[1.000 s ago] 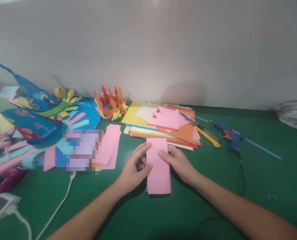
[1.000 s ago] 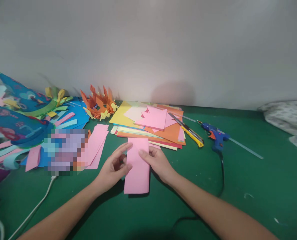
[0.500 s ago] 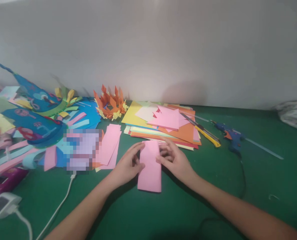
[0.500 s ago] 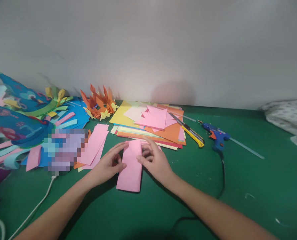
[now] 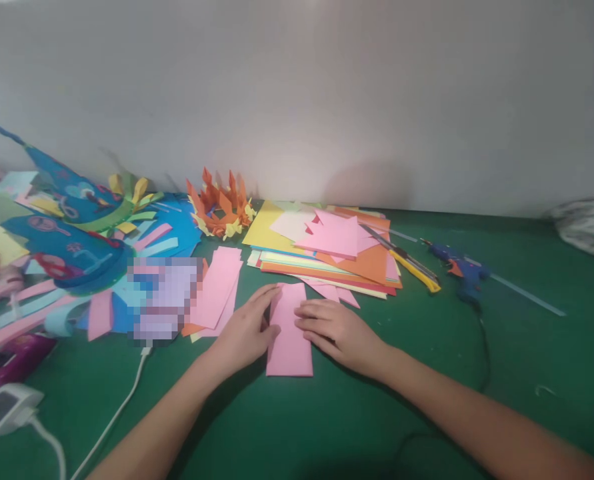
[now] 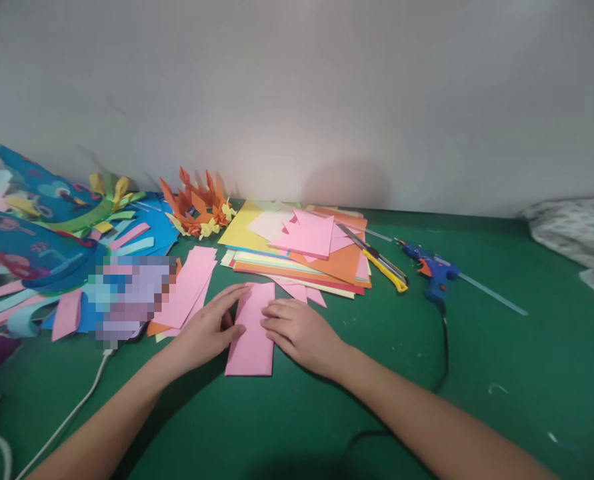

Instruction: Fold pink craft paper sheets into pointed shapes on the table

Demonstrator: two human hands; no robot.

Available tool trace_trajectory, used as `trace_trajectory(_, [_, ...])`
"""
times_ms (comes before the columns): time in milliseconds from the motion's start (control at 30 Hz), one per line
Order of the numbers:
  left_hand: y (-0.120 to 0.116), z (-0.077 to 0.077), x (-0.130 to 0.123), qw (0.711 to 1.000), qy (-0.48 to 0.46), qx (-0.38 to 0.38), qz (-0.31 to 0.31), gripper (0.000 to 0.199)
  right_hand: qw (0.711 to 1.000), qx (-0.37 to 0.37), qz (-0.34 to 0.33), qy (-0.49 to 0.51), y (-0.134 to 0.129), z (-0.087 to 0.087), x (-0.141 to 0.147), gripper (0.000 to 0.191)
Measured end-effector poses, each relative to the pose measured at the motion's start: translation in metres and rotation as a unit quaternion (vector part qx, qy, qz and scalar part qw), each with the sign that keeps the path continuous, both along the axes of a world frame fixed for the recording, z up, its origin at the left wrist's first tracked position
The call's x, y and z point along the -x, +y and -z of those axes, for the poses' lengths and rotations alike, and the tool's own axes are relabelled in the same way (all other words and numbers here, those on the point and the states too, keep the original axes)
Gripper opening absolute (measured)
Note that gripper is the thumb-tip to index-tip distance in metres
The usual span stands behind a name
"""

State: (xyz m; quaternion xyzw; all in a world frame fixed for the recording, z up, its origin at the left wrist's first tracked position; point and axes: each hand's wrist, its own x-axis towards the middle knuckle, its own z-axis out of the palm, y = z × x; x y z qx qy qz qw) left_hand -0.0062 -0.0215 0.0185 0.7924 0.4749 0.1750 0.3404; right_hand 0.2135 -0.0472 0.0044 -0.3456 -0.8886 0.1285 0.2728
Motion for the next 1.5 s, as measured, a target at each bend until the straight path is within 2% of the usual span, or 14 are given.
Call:
trace_trajectory(467, [0.001, -0.002, 0.005, 0.999, 0.048, 0.018, -0.006, 0.059, 1.000, 0.004, -0.010, -0.018, -0.002, 0.001, 0.000, 0.026])
trace_trajectory(767, [0.002, -0.008, 0.010, 0.996, 0.078, 0.001, 0.030, 0.059, 0.999, -0.004, -0.013, -0.040, -0.003, -0.002, 0.001, 0.030])
trace_trajectory(1200, [0.003, -0.006, 0.014, 0.997, 0.057, -0.004, 0.046, 0.058, 0.996, -0.028, -0.014, -0.078, -0.005, 0.000, 0.002, 0.031])
trace_trajectory(1500, [0.004, -0.011, 0.014, 0.996, 0.060, 0.006, 0.063, 0.059, 0.995, -0.027, -0.019, -0.099, -0.008, -0.001, 0.004, 0.028])
